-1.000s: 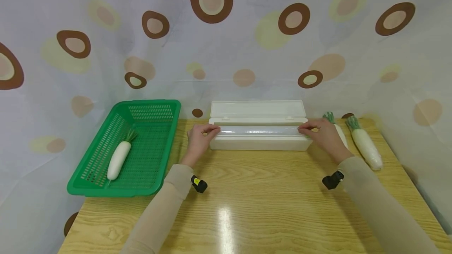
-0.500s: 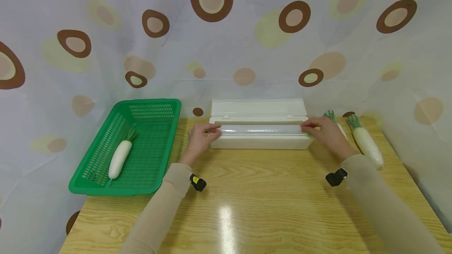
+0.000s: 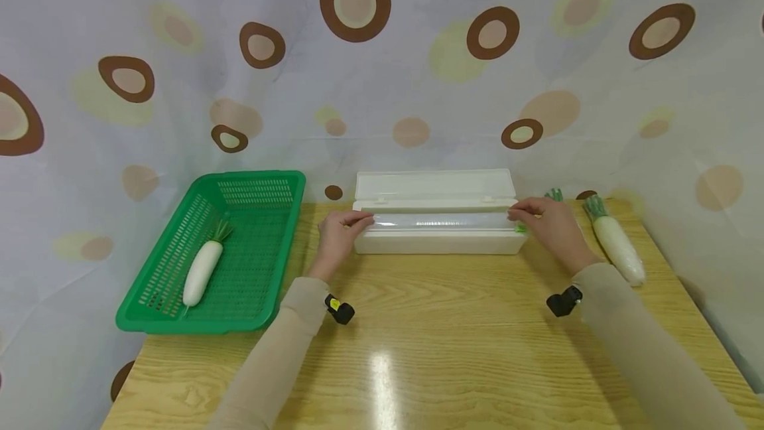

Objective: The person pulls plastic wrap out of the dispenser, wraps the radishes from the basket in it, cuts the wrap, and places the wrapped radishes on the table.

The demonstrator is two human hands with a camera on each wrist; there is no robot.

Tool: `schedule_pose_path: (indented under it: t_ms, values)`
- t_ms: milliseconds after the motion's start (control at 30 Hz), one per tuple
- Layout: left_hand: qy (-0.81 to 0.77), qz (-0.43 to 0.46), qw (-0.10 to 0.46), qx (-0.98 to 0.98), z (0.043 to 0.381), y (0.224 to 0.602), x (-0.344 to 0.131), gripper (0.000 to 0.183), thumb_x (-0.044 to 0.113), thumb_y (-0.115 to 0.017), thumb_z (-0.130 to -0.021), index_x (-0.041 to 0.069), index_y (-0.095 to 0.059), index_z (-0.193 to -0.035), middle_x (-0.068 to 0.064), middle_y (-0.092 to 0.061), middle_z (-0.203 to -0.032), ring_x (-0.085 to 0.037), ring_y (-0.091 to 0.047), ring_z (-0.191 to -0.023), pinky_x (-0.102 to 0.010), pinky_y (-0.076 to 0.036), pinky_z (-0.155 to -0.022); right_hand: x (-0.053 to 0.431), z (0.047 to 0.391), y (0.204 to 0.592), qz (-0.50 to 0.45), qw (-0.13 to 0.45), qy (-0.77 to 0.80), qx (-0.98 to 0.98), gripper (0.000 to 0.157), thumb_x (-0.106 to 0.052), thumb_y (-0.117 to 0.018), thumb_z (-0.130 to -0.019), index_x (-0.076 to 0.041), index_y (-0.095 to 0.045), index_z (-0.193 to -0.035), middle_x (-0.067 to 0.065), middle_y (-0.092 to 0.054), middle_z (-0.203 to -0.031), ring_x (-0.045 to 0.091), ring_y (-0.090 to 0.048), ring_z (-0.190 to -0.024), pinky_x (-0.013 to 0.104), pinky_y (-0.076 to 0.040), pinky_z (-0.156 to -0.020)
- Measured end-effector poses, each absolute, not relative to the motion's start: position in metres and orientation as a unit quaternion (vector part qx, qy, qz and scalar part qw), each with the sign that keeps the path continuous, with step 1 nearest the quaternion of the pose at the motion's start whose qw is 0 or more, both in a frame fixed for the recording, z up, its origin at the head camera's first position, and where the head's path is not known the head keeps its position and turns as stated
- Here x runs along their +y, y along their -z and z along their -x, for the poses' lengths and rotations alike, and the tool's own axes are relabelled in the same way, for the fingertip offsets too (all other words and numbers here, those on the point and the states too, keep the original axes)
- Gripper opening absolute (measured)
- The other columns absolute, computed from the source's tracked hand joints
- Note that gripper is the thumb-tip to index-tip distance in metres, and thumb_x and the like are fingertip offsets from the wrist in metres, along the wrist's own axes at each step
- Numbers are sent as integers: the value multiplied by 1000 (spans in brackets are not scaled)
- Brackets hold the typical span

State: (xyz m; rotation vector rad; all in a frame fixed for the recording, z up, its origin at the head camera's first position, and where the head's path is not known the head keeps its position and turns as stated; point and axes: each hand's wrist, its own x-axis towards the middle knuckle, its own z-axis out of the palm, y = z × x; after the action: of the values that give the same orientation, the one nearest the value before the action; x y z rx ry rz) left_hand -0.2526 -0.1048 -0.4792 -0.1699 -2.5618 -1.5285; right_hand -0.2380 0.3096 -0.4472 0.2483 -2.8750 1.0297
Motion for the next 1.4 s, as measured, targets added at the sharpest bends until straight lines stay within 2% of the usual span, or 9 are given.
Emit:
schedule_pose_path:
  t_ms: [100,167,300,400,500,700,933,1167,1400]
  values:
    - [554,39,59,-829,254,480,-105,18,22,-79,-95,10,-83,-108,-5,-79,-102,-17,-67,-92,-25,-50,-77,312,239,448,-68,35,-360,-930,34,-33,-59,-108,-4,-75,-117,16,-77,-111,38,-64,-115,55,-49,-97]
    - [578,32,47,-814,257,480,-105,19,21,-77,-97,7,-82,-110,-8,-78,-108,-20,-68,-100,-28,-53,-84,313,240,448,-66,40,-375,-924,34,-34,-60,-108,-5,-76,-117,14,-78,-110,32,-65,-113,45,-50,-96]
    - [605,26,28,-795,260,482,-108,21,18,-75,-99,3,-80,-112,-12,-77,-116,-26,-68,-114,-38,-54,-96,315,241,450,-72,63,-397,-913,32,-34,-63,-106,-7,-77,-115,12,-77,-113,10,-62,-107,22,-46,-90]
    - [613,28,22,-789,263,483,-110,22,19,-75,-99,2,-80,-112,-11,-77,-115,-26,-68,-115,-40,-54,-99,315,240,451,-80,80,-410,-905,29,-32,-64,-106,-8,-77,-114,11,-76,-113,-5,-57,-101,13,-43,-86]
    - [620,36,19,-783,264,482,-111,23,21,-74,-99,3,-80,-112,-9,-78,-113,-24,-69,-115,-39,-53,-101,314,239,451,-89,89,-427,-896,26,-28,-64,-106,-6,-75,-115,10,-77,-110,-10,-55,-100,10,-42,-87]
    - [637,43,11,-769,263,474,-113,23,20,-70,-102,3,-79,-113,-8,-79,-112,-25,-69,-117,-40,-50,-107,313,239,448,-89,95,-455,-881,24,-22,-63,-106,-3,-73,-117,10,-78,-107,-8,-57,-102,10,-41,-90]
    - [654,56,21,-754,260,464,-113,23,16,-70,-102,-2,-78,-114,-12,-78,-114,-28,-69,-118,-41,-50,-107,316,240,443,-77,100,-501,-856,24,-19,-68,-103,0,-75,-116,-13,-77,-102,-5,-59,-105,9,-44,-88]
    - [665,66,15,-744,258,459,-113,24,19,-69,-103,-1,-77,-114,-8,-78,-111,-26,-68,-116,-42,-49,-108,316,236,437,-77,51,-463,-882,36,-35,-62,-107,-5,-68,-126,-5,-75,-109,-4,-55,-110,19,-42,-93]
    - [669,79,25,-739,258,459,-112,25,17,-70,-102,-4,-76,-114,-12,-78,-111,-29,-68,-115,-43,-49,-107,314,236,438,-80,41,-466,-880,39,-31,-70,-102,-3,-65,-128,-5,-67,-110,3,-49,-117,63,-36,-111]
